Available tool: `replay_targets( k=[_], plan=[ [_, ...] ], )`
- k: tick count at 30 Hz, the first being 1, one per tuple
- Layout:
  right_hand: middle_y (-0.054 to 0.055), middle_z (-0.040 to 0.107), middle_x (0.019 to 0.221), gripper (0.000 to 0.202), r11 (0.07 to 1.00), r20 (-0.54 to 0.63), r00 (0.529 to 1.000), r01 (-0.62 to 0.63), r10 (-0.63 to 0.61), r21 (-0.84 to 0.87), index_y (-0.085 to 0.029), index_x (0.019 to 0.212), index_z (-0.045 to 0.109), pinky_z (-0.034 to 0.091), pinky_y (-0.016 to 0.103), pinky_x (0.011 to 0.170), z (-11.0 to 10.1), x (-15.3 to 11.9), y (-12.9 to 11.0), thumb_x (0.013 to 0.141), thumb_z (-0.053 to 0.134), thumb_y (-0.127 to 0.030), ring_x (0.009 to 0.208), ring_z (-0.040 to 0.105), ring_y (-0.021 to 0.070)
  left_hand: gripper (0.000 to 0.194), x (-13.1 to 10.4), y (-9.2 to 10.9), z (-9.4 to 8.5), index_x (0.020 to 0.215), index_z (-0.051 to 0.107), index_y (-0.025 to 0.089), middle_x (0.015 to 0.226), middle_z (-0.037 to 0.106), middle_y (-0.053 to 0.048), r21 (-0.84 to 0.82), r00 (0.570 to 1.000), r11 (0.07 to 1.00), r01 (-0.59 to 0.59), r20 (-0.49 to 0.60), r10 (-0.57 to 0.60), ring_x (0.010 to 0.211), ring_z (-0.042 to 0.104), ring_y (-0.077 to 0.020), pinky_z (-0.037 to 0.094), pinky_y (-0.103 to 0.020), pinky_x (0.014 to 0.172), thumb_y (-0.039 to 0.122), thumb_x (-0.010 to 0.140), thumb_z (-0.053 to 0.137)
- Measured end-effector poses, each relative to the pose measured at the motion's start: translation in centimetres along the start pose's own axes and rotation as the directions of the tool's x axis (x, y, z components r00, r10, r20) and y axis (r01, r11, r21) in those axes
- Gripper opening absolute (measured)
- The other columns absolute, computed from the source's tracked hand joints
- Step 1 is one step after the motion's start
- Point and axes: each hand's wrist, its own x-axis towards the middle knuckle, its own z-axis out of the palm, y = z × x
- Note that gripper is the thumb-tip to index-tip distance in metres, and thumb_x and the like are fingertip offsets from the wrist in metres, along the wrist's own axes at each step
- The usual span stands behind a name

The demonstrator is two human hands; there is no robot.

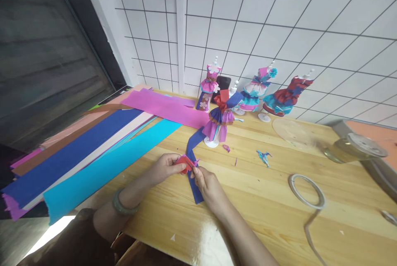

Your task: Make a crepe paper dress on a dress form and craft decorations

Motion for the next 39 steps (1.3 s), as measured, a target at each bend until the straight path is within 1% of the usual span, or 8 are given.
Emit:
replay_targets(
  k=[4, 9, 16, 19, 24, 33, 39],
  plan=[
    [-0.004, 0.035, 0.056, 0.043, 1.0, 0.006, 1.0, 0.013, -0.013, -0.007, -0.018, 0.075, 0.05, 0.026, 0.022, 0.046, -0.05, -0.01, -0.11, 0.087, 0.028, -0.052, 0.048, 0.031, 0.0096, 0.022, -0.02, -0.13, -0.11, 0.075, 0.063, 0.011, 0.068, 0.059, -0.003, 0.034, 1.0, 0.999, 0.002, -0.021, -0.001, 0.064, 0.051, -0.0115, 0.04, -0.023, 0.063, 0.032, 0.074, 0.057],
    [-0.004, 0.034, 0.056, 0.043, 1.0, 0.013, 1.0, 0.013, -0.013, -0.016, -0.017, 0.074, 0.05, 0.026, 0.022, 0.046, -0.13, -0.01, -0.23, 0.087, 0.029, -0.052, 0.048, 0.032, 0.0098, 0.023, 0.03, -0.4, -0.15, 0.079, 0.064, 0.011, 0.07, 0.06, -0.003, 0.056, 0.999, 0.998, 0.005, -0.039, -0.003, 0.066, 0.052, -0.0124, 0.04, -0.023, 0.063, 0.032, 0.074, 0.057],
    [-0.004, 0.034, 0.056, 0.042, 0.999, 0.015, 1.0, 0.012, -0.012, -0.045, -0.017, 0.074, 0.049, 0.026, 0.022, 0.046, -0.22, -0.06, -0.33, 0.088, 0.028, -0.05, 0.049, 0.032, 0.0098, 0.024, 0.07, -0.48, -0.2, 0.079, 0.064, 0.01, 0.07, 0.061, -0.004, 0.024, 0.999, 1.0, 0.005, -0.05, -0.004, 0.066, 0.053, -0.0122, 0.041, -0.023, 0.064, 0.033, 0.075, 0.057],
    [-0.004, 0.034, 0.055, 0.042, 0.999, 0.021, 1.0, 0.005, -0.004, -0.054, -0.017, 0.073, 0.049, 0.026, 0.022, 0.047, -0.25, -0.09, -0.48, 0.089, 0.027, -0.049, 0.049, 0.032, 0.0096, 0.024, 0.05, -0.36, -0.17, 0.079, 0.064, 0.011, 0.071, 0.062, -0.004, 0.009, 0.999, 1.0, 0.015, -0.045, -0.015, 0.066, 0.053, -0.012, 0.041, -0.023, 0.064, 0.033, 0.075, 0.056],
    [-0.004, 0.034, 0.055, 0.041, 0.998, 0.023, 1.0, 0.003, -0.002, -0.058, -0.017, 0.073, 0.049, 0.026, 0.022, 0.047, -0.22, -0.05, -0.44, 0.089, 0.027, -0.048, 0.049, 0.032, 0.0094, 0.022, 0.1, -0.33, -0.14, 0.074, 0.063, 0.011, 0.068, 0.061, -0.002, 0.023, 0.999, 1.0, 0.003, -0.054, -0.002, 0.064, 0.053, -0.0116, 0.04, -0.022, 0.062, 0.032, 0.073, 0.057],
    [-0.003, 0.035, 0.058, 0.041, 1.0, 0.03, 0.999, 0.021, -0.02, -0.015, -0.017, 0.078, 0.05, 0.026, 0.022, 0.046, 0.0, 0.18, 0.25, 0.089, 0.028, -0.049, 0.051, 0.033, 0.0096, 0.02, 0.09, -0.63, -0.11, 0.074, 0.062, 0.011, 0.07, 0.062, -0.003, 0.071, 0.999, 0.997, -0.005, -0.037, 0.008, 0.065, 0.054, -0.0122, 0.041, -0.023, 0.062, 0.03, 0.074, 0.056],
    [-0.004, 0.034, 0.058, 0.041, 1.0, 0.024, 0.999, 0.025, -0.024, -0.014, -0.017, 0.076, 0.049, 0.027, 0.022, 0.046, 0.08, 0.19, 0.31, 0.089, 0.027, -0.05, 0.05, 0.032, 0.0096, 0.021, 0.08, -0.83, -0.05, 0.076, 0.063, 0.011, 0.074, 0.064, -0.004, 0.086, 1.0, 0.996, -0.002, -0.029, 0.004, 0.068, 0.056, -0.0132, 0.041, -0.022, 0.062, 0.031, 0.075, 0.055]
  ],
)
